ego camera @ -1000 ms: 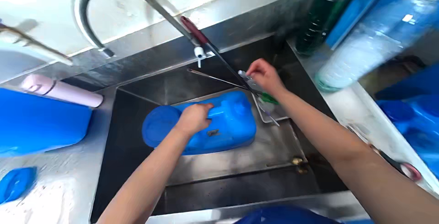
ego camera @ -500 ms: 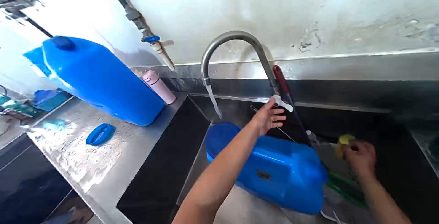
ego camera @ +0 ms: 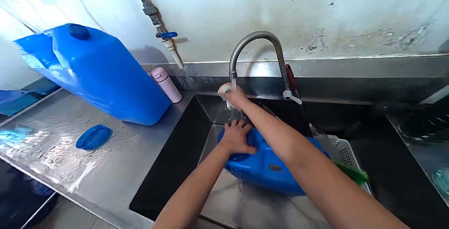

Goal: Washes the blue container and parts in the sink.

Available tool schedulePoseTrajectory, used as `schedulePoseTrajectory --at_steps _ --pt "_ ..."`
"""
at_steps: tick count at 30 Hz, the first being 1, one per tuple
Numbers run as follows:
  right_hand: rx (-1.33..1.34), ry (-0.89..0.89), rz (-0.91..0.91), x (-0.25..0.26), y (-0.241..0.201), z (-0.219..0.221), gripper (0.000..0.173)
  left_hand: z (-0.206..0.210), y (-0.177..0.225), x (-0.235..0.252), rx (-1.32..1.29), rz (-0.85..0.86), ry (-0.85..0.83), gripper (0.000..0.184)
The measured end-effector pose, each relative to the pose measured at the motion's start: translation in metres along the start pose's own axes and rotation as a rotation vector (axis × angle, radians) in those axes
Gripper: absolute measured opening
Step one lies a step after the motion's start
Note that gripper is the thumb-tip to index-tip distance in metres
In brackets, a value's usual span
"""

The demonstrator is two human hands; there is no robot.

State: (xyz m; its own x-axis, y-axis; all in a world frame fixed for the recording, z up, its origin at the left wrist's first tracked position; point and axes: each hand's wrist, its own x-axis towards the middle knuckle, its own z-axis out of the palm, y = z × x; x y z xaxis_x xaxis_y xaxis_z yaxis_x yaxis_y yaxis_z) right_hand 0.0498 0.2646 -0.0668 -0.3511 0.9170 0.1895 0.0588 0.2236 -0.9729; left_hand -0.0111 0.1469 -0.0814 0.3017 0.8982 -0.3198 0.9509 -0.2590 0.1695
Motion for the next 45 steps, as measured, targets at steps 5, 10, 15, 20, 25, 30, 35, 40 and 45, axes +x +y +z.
schedulePoseTrajectory --at_steps 5,10,15,20,25,30,35,40,45 --pt "0.391 0.385 0.192 -0.007 -0.028 -0.026 0.041 -0.021 -0.059 0.013 -0.191 -0.302 0.097 0.077" --pt "0.605 0.089 0.031 -0.012 -0.077 -0.078 0.049 -0.006 -0.003 0.025 -0.129 -0.010 0.070 0.057" --pt "0.554 0.155 -0.083 -0.069 -0.089 -0.096 0.023 -0.018 -0.001 0.043 -0.086 0.039 0.002 0.056" --pt "0.619 0.188 0.200 -0.099 -0.028 -0.042 0.049 0.013 0.028 0.026 -0.169 0.261 0.146 0.043" --pt "0.522 0.435 0.313 -0.097 -0.011 -0.022 0.019 -0.010 0.020 0.034 -0.221 0.214 0.035 0.046" --pt "-0.024 0.510 0.371 -0.123 -0.034 -0.023 0.023 -0.002 0.026 0.027 -0.167 0.295 0.033 0.049" --pt "-0.007 0.764 0.471 -0.108 0.037 -0.121 0.043 0.038 0.070 0.008 0.094 0.610 -0.203 0.058" --pt "-0.288 0.486 0.309 -0.154 -0.012 -0.153 0.036 0.025 0.065 0.022 0.132 0.358 -0.135 0.062" --pt "-1.247 0.797 0.422 -0.321 -0.136 -0.318 0.056 0.019 0.068 0.018 0.168 0.320 -0.129 0.064"
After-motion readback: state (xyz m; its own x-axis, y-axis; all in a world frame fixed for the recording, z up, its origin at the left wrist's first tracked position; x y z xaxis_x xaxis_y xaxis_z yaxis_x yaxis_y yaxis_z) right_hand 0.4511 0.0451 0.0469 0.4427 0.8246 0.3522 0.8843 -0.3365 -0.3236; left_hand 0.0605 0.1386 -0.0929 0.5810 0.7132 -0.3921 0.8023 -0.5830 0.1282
